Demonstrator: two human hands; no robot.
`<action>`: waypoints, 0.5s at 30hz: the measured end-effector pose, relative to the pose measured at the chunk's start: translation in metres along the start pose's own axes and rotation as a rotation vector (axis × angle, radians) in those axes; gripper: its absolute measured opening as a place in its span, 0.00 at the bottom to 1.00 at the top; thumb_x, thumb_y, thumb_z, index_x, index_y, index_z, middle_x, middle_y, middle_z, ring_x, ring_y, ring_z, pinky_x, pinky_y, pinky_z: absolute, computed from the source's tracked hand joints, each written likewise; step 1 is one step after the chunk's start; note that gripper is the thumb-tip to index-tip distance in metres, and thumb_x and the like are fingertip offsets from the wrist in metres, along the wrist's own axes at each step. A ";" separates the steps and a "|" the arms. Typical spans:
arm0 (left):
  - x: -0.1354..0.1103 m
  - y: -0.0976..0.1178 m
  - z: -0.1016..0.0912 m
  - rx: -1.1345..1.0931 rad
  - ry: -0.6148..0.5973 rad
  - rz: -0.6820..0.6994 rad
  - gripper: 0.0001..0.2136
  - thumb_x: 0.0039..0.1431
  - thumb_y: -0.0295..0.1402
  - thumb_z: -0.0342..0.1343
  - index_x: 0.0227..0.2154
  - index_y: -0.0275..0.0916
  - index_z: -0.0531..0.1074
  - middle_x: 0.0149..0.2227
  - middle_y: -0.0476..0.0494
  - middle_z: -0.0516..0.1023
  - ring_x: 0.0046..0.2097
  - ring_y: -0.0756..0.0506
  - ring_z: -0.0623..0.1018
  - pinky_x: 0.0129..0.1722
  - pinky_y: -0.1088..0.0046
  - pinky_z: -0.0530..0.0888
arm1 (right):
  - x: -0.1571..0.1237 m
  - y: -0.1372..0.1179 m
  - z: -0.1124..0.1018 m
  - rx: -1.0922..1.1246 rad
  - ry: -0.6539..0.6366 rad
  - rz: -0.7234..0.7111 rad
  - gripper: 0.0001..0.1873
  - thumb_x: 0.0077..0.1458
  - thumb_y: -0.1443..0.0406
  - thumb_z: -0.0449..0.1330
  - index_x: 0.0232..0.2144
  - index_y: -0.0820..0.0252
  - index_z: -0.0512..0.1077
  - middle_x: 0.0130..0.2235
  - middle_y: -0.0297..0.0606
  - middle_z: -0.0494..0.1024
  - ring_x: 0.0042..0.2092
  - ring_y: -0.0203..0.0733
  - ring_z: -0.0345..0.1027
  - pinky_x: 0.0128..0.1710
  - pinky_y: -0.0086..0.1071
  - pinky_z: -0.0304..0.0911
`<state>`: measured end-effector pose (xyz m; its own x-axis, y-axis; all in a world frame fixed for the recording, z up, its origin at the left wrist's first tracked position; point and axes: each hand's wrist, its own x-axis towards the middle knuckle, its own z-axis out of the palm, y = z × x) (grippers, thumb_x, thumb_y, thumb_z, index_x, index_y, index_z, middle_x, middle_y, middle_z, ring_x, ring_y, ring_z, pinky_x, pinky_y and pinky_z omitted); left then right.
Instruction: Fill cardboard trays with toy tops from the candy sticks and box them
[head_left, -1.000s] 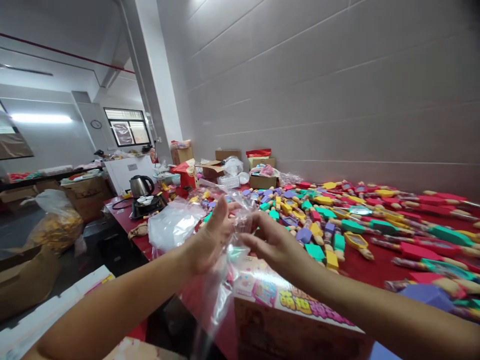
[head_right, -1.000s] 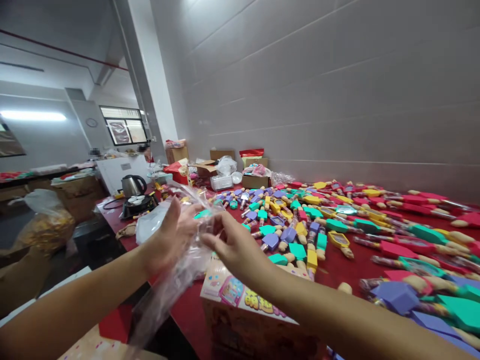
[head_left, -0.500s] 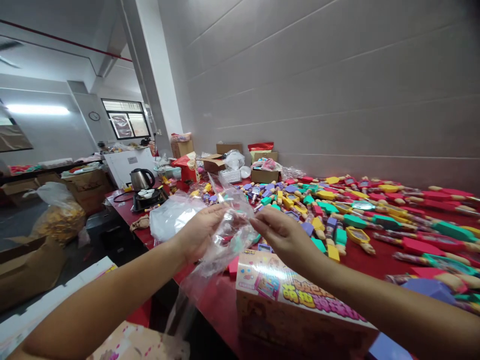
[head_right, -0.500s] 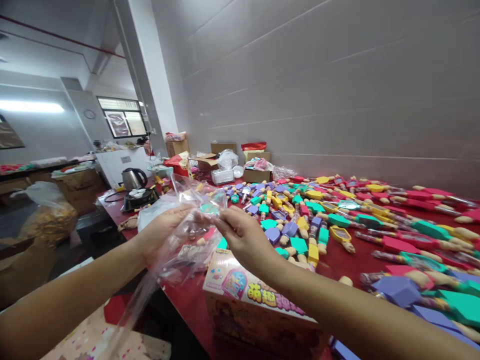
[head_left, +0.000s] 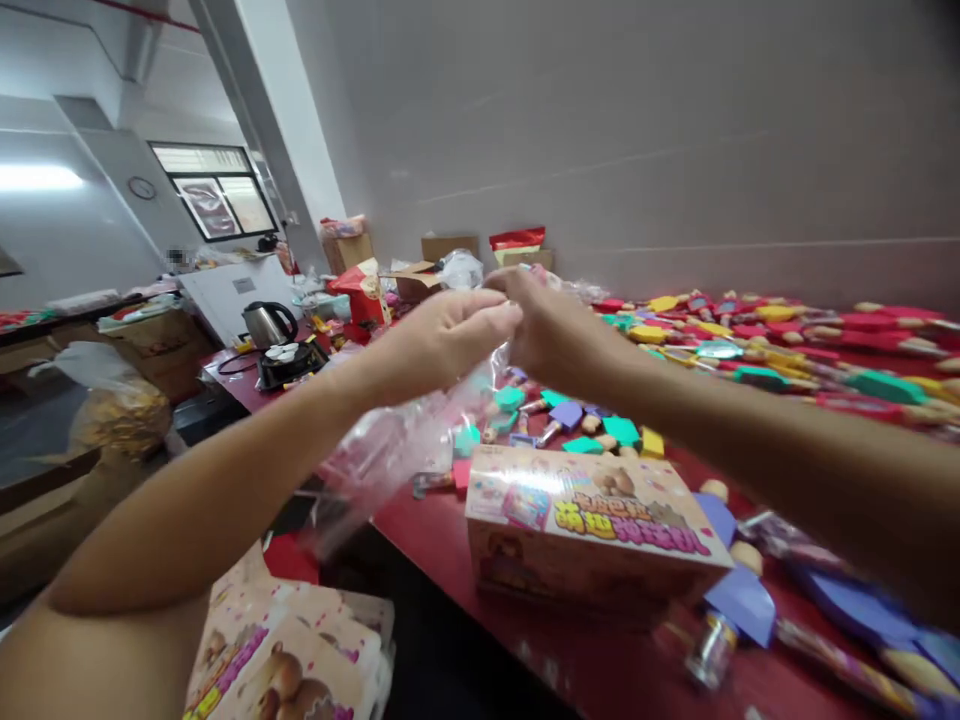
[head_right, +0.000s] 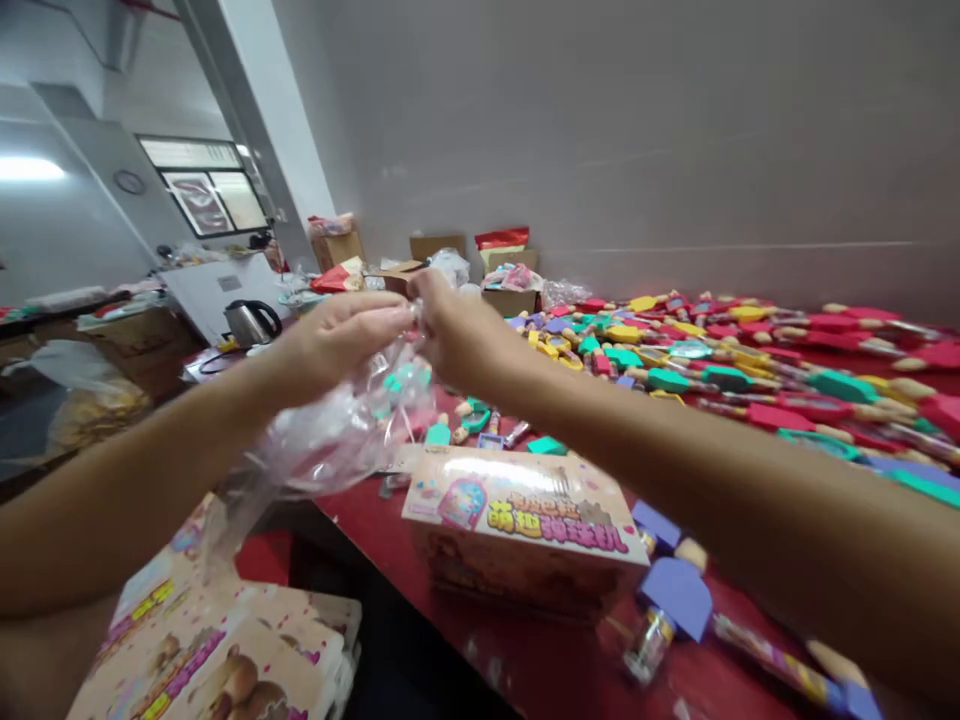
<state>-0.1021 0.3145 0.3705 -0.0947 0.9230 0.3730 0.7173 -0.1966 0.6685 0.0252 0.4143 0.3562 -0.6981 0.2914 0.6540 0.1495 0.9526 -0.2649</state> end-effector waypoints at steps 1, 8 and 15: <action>0.002 0.006 -0.003 0.203 0.029 0.002 0.06 0.55 0.32 0.49 0.25 0.36 0.64 0.23 0.49 0.65 0.26 0.51 0.66 0.29 0.74 0.66 | 0.006 0.007 -0.002 0.015 0.013 0.111 0.11 0.48 0.73 0.55 0.37 0.66 0.67 0.31 0.38 0.69 0.31 0.38 0.61 0.31 0.33 0.58; 0.007 0.020 0.020 0.844 0.188 0.187 0.35 0.51 0.29 0.58 0.59 0.29 0.47 0.59 0.29 0.54 0.58 0.36 0.62 0.57 0.58 0.61 | -0.012 0.024 -0.014 -0.091 0.317 0.129 0.12 0.46 0.69 0.59 0.20 0.61 0.57 0.21 0.28 0.58 0.24 0.28 0.48 0.26 0.27 0.46; 0.040 -0.052 0.037 1.041 0.183 -0.134 0.13 0.59 0.19 0.43 0.43 0.29 0.69 0.50 0.29 0.66 0.55 0.32 0.66 0.48 0.55 0.69 | -0.041 0.058 -0.038 -0.616 -0.109 0.257 0.11 0.51 0.68 0.52 0.19 0.67 0.64 0.19 0.27 0.59 0.25 0.25 0.56 0.27 0.28 0.42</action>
<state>-0.1179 0.3741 0.3265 -0.2572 0.8353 0.4859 0.9219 0.3628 -0.1357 0.0895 0.4613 0.3407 -0.6487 0.5357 0.5406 0.6696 0.7394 0.0708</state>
